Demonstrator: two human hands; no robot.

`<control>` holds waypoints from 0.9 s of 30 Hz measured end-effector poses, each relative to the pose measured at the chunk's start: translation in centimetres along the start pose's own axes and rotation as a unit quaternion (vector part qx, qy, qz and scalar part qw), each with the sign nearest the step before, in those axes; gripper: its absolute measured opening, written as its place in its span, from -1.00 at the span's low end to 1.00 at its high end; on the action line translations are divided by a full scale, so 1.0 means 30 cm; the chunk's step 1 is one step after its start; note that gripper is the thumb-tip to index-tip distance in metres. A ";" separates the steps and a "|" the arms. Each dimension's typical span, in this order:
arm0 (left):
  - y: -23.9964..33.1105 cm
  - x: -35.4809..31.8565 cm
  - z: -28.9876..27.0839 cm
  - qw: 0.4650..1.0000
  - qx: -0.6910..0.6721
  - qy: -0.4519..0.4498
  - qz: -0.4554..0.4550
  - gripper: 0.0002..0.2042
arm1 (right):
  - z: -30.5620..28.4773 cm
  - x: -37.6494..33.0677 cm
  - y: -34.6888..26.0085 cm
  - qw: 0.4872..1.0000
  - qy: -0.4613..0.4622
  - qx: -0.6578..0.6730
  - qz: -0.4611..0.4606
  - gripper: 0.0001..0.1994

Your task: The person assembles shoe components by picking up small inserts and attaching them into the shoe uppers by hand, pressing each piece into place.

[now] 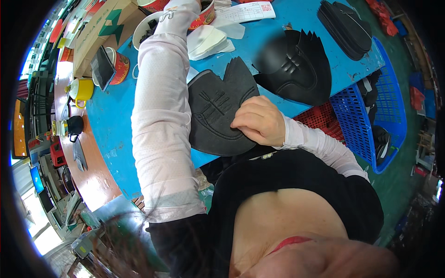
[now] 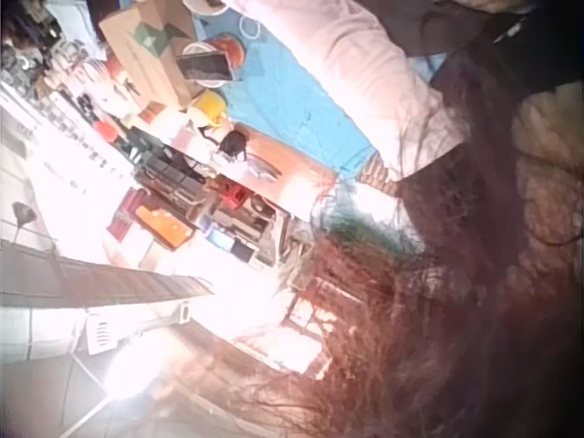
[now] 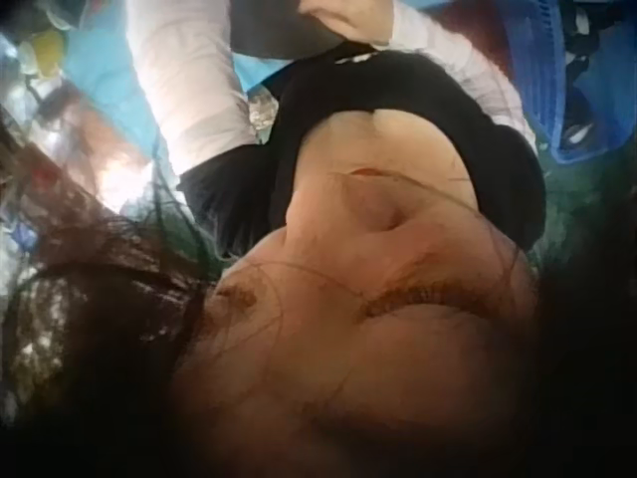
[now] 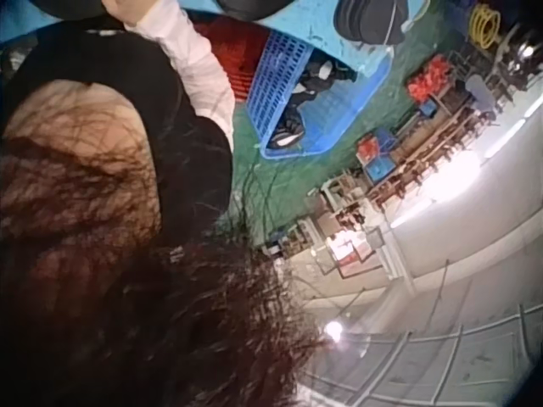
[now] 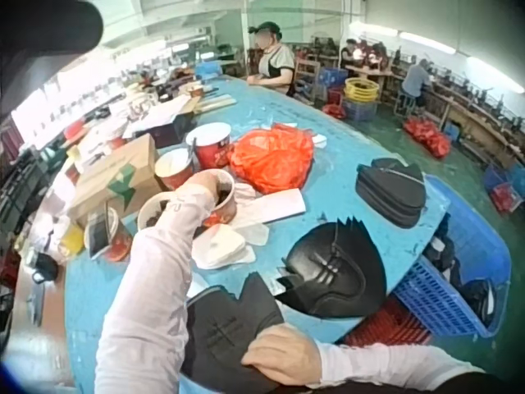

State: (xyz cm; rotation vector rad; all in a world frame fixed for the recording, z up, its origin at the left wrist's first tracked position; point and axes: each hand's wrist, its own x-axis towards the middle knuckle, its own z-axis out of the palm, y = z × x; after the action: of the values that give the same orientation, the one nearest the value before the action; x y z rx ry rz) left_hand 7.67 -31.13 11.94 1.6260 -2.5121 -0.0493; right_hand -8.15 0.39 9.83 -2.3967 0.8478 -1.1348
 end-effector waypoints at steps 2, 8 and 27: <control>-0.040 0.035 0.022 1.000 0.010 0.000 -0.003 -0.74 | 0.003 0.009 0.004 1.000 -0.004 0.001 0.000 -0.75; -0.077 0.137 0.014 1.000 0.001 -0.017 0.004 -0.61 | -0.004 0.019 0.011 1.000 0.010 0.004 -0.019 -0.75; 0.000 -0.025 -0.057 0.995 -0.074 0.046 -0.047 -0.74 | -0.005 -0.002 0.003 0.999 -0.023 0.020 -0.014 -0.75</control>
State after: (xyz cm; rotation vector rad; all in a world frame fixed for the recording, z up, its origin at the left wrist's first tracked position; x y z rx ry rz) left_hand 8.22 -30.37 13.54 1.6463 -2.3056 -0.1623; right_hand -8.33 0.36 9.82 -2.4002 0.7725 -1.0924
